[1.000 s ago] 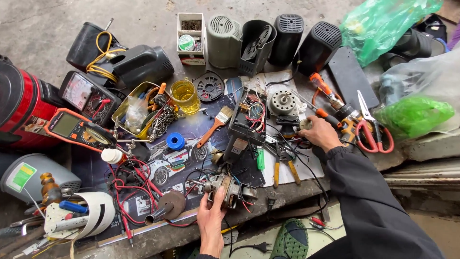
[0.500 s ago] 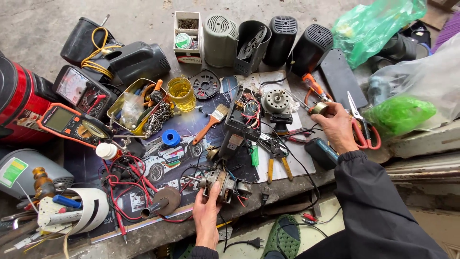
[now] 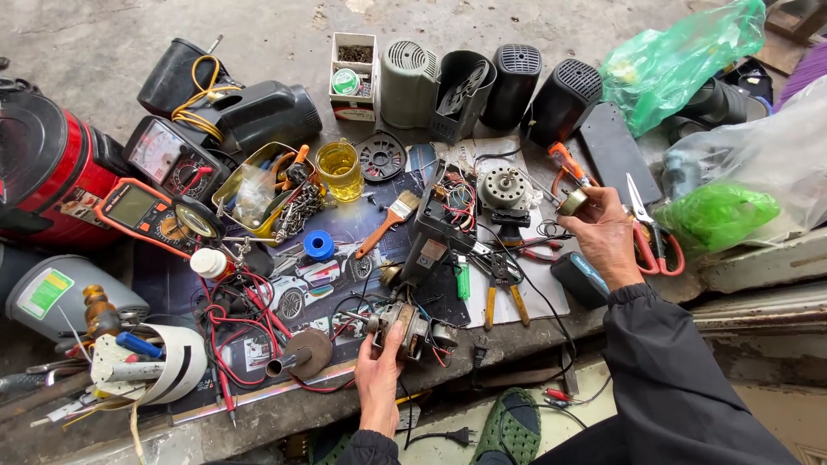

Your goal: Assembling and wiring electronic components into a plastic housing on a repair bench.

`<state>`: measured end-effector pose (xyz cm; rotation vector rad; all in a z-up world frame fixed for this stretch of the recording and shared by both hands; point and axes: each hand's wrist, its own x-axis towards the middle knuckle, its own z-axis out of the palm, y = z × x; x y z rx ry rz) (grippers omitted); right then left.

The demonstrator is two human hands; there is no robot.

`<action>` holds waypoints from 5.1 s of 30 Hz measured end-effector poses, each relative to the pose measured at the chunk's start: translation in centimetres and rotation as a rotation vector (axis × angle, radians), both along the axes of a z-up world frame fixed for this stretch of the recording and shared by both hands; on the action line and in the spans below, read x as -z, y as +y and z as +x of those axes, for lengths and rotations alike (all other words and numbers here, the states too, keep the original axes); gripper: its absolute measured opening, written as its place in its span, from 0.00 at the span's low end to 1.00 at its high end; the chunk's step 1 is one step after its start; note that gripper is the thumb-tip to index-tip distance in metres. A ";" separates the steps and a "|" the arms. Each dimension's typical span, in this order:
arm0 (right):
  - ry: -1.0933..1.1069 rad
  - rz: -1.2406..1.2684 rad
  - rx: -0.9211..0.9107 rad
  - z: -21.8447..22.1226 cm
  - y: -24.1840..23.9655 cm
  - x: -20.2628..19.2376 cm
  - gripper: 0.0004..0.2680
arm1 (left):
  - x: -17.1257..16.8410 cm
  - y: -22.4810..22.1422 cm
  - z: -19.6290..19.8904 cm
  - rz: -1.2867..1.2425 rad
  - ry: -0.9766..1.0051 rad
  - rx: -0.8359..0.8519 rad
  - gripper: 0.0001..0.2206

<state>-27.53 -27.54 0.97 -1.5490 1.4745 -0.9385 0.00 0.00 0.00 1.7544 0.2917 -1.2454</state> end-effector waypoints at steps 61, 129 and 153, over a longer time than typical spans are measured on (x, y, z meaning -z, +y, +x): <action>0.334 0.225 -0.164 5.9 21.6 3.5 0.17 | 10.2 -5.7 4.6 -0.327 -1.164 0.496 0.15; 0.122 0.318 -0.181 6.7 23.2 4.0 0.16 | 2.5 -7.6 14.5 -0.542 -1.063 0.827 0.11; 0.048 0.128 -0.286 5.7 24.6 1.1 0.14 | -0.9 -0.2 5.5 -0.588 -0.742 1.199 0.17</action>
